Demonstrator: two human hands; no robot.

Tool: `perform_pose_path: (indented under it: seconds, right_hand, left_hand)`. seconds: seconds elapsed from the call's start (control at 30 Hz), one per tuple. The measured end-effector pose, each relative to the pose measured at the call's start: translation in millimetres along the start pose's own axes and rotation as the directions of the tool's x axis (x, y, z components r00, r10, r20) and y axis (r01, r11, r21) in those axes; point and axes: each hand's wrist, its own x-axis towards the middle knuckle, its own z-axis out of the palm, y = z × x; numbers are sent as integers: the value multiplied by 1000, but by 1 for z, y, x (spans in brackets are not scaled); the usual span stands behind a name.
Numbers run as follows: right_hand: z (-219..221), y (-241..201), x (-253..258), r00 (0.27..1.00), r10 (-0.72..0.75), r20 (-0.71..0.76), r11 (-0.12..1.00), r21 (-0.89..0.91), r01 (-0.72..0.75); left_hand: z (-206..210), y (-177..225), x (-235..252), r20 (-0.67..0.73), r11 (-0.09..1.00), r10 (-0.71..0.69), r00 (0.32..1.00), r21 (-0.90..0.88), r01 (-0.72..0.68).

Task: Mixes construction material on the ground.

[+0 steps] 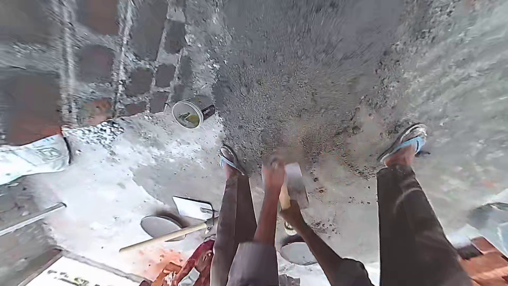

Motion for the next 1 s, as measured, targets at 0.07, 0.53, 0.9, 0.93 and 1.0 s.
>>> perform_pose_path:
  seconds: [0.07,0.53,0.9,0.93,1.0]
  right_hand:
    - [47,46,34,996,85,27,990,-114,-82]
    - [-6,-226,26,891,-177,-417,838,411,359]
    - [27,-155,-3,946,-263,-189,925,229,303]
    - [56,-129,12,965,-222,-140,959,147,242]
    - [103,-85,44,984,-153,-89,988,-38,151]
  left_hand:
    - [-21,-81,17,-59,979,-150,987,-146,140]
    - [-11,217,61,172,788,584,793,112,-605]
    - [-77,147,26,37,958,280,959,61,-282]
    - [-93,99,48,-6,977,213,977,-8,-213]
    - [-124,14,77,-120,979,74,990,-181,-95]
